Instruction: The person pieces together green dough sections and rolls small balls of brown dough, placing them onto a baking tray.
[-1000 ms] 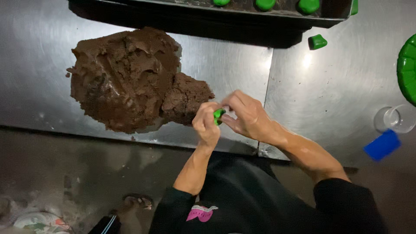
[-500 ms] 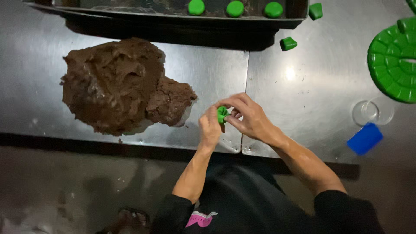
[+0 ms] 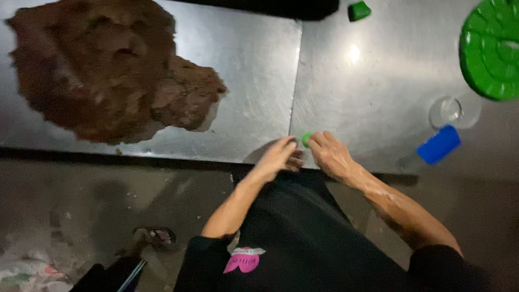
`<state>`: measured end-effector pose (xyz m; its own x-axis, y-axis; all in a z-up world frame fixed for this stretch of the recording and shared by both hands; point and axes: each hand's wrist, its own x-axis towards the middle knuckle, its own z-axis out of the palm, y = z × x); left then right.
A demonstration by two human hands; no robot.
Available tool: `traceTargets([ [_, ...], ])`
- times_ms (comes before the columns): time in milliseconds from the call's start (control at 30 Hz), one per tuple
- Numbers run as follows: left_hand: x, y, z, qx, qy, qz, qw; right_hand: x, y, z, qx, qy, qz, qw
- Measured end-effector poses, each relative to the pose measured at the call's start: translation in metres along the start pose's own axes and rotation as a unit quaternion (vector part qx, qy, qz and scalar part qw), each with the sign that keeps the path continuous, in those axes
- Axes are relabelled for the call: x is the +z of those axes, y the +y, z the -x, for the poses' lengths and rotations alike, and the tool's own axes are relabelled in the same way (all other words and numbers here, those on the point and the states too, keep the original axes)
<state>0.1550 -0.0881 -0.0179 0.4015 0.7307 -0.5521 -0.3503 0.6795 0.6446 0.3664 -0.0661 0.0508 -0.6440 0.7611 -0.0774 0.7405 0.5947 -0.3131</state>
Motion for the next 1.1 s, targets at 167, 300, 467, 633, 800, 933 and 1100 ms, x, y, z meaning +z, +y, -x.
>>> traceTargets([
  [167,-0.109,0.042,0.02,0.067,0.261,0.003,0.963,0.033,0.007,0.008,0.058,-0.028,0.028,0.998],
  [300,-0.161,0.095,0.058,0.168,0.325,-0.101,0.925,-0.012,-0.002,-0.018,0.226,-0.172,-0.052,0.957],
  [467,-0.172,0.115,0.086,0.209,0.313,-0.048,0.925,-0.006,-0.005,-0.066,0.095,0.17,-0.022,0.981],
  [633,-0.145,0.123,0.091,0.268,0.345,-0.097,0.894,0.058,0.019,-0.084,0.075,0.1,0.058,0.99],
  [800,-0.127,0.129,0.096,0.294,0.313,-0.139,0.892,0.052,0.026,-0.038,0.111,0.024,-0.057,0.992],
  [933,-0.144,0.134,0.12,0.236,0.385,-0.166,0.877,0.004,0.02,0.002,0.092,-0.268,0.037,0.958],
  [1100,-0.178,0.12,0.122,0.263,0.39,-0.07,0.88,-0.033,0.028,-0.138,0.203,-0.211,-0.155,0.944],
])
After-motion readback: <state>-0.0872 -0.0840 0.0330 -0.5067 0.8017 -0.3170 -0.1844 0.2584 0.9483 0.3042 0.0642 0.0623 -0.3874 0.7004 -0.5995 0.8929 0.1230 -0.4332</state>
